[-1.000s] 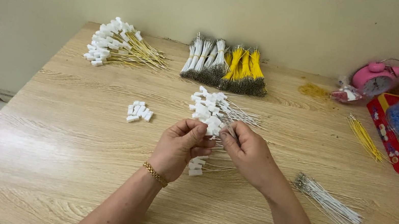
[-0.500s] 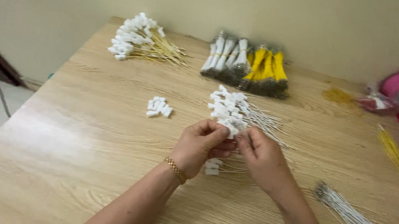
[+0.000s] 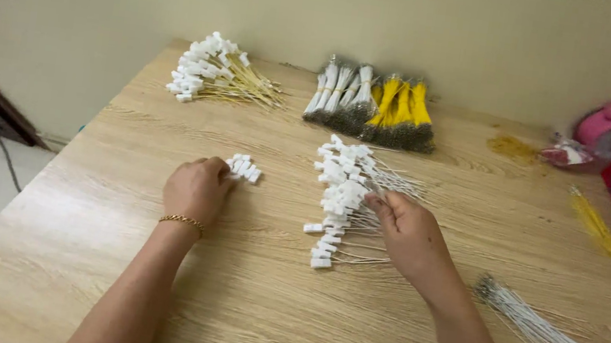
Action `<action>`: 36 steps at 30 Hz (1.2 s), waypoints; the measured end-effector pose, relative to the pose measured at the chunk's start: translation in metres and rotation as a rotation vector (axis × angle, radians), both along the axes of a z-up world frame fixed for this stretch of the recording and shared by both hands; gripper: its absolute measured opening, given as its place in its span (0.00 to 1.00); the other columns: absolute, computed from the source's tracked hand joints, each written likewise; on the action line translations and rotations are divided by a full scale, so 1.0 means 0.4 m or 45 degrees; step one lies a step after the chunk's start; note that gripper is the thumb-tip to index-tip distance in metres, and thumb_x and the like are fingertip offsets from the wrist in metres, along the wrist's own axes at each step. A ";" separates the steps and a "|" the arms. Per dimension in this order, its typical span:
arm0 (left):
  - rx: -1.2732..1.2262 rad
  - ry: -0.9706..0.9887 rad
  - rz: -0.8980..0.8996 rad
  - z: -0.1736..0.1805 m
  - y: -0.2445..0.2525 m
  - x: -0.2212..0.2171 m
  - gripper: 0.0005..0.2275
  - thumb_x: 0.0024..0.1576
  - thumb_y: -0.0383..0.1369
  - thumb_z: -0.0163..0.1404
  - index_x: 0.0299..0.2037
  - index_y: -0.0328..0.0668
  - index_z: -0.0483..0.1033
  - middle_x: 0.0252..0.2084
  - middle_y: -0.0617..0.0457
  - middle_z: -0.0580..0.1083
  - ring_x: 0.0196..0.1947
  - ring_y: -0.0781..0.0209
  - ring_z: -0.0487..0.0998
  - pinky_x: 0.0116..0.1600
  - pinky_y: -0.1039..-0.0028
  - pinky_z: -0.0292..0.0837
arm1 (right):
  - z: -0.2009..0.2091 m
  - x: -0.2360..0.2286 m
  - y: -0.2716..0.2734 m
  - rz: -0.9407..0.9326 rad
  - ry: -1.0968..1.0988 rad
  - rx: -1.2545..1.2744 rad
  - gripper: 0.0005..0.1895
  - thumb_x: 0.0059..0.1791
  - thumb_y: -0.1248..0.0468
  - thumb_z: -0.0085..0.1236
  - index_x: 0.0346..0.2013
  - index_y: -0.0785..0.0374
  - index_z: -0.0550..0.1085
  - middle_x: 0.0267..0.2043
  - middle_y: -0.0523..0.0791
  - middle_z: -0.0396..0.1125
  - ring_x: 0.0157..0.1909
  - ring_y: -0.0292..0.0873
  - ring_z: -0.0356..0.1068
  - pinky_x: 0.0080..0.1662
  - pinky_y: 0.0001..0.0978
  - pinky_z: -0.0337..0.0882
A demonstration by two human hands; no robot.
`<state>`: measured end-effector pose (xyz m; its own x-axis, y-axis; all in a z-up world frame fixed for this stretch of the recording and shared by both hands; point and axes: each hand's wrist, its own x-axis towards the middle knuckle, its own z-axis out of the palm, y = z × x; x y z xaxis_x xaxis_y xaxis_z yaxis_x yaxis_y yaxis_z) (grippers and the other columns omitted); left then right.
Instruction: Assemble small white plastic components onto thin metal wires.
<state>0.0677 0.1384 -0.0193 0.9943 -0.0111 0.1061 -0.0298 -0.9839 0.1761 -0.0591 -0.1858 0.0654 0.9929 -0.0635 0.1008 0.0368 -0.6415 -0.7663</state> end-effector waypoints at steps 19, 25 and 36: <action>-1.741 0.392 -0.317 0.165 -0.319 -0.180 0.14 0.51 0.27 0.63 0.48 0.41 0.85 0.36 0.49 0.83 0.36 0.65 0.81 0.46 0.73 0.81 | 0.024 -0.010 0.004 0.011 -0.029 0.592 0.02 0.49 0.69 0.61 0.33 0.66 0.77 0.23 0.39 0.65 0.29 0.33 0.60 0.33 0.24 0.62; -1.972 0.476 -0.343 0.115 -0.353 -0.187 0.10 0.55 0.30 0.62 0.45 0.35 0.84 0.33 0.47 0.82 0.33 0.65 0.81 0.43 0.75 0.82 | 0.014 -0.011 0.008 0.057 0.026 0.507 0.05 0.48 0.67 0.64 0.34 0.68 0.79 0.21 0.42 0.68 0.28 0.34 0.61 0.33 0.27 0.64; -2.114 0.423 -0.374 0.088 -0.356 -0.192 0.07 0.58 0.27 0.59 0.44 0.32 0.82 0.33 0.47 0.80 0.32 0.64 0.81 0.39 0.77 0.82 | 0.009 -0.006 0.017 0.045 -0.001 0.648 0.05 0.50 0.69 0.63 0.38 0.69 0.80 0.25 0.40 0.68 0.31 0.32 0.61 0.36 0.23 0.66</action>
<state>-0.0090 -0.0039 0.0159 0.9593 -0.2823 -0.0025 0.0838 0.2761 0.9575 -0.0613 -0.1789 0.0688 0.9953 -0.0713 0.0662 0.0520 -0.1854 -0.9813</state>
